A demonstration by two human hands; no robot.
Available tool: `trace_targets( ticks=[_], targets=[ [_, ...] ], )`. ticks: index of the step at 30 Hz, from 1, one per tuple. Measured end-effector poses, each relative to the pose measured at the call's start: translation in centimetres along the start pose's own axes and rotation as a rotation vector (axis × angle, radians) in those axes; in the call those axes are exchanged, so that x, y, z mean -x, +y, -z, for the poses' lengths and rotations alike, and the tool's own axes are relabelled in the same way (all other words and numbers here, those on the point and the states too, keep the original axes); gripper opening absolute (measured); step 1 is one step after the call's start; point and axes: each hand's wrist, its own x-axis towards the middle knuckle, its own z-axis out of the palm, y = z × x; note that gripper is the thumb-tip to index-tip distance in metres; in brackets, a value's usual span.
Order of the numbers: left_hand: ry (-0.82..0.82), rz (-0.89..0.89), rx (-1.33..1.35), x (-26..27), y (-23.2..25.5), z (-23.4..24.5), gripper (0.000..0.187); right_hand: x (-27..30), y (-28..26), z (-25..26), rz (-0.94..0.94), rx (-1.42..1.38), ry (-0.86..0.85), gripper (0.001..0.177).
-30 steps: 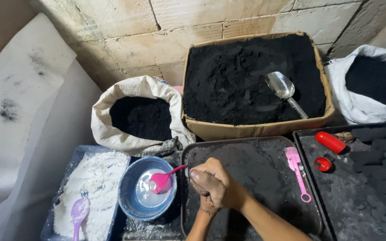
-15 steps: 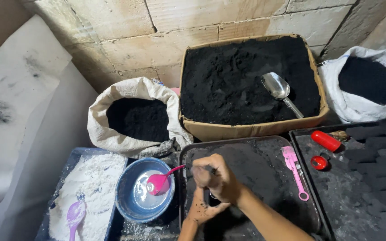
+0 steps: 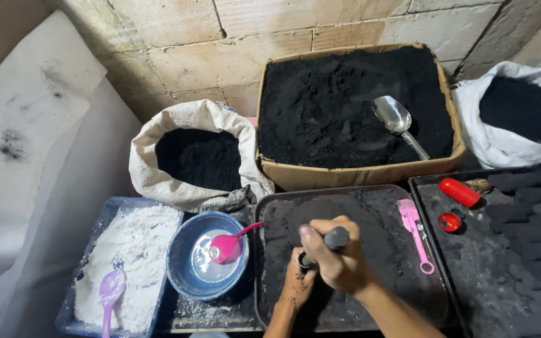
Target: Manually forming charcoal briquettes using a metal mold and black powder
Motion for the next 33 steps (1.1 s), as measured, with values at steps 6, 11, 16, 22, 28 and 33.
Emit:
trace_targets(
  ticks=[6,11,16,22,28,33],
  targets=[
    [0.022,-0.027,0.066,-0.1,0.3,-0.2,0.015,0.1,-2.7,0.3,0.059,-0.139,0.029,0.039],
    [0.018,-0.029,0.069,-0.2,-1.5,-0.4,0.026,1.4,-2.3,0.1,0.202,0.101,-0.064,0.038],
    [0.013,0.021,0.054,-0.1,0.7,0.2,0.035,1.6,-3.4,-0.5,0.276,0.142,-0.039,0.036],
    [0.007,0.015,0.063,0.2,0.9,0.2,0.034,1.7,-2.6,-0.7,0.349,0.128,0.021,0.034],
    [-0.007,0.043,0.051,0.5,2.7,0.1,0.041,1.6,-0.3,-0.5,0.322,0.1,-0.053,0.035],
    [-0.013,0.047,0.065,0.8,9.2,1.2,0.04,1.1,3.3,-0.6,0.249,0.128,-0.037,0.041]
  ],
)
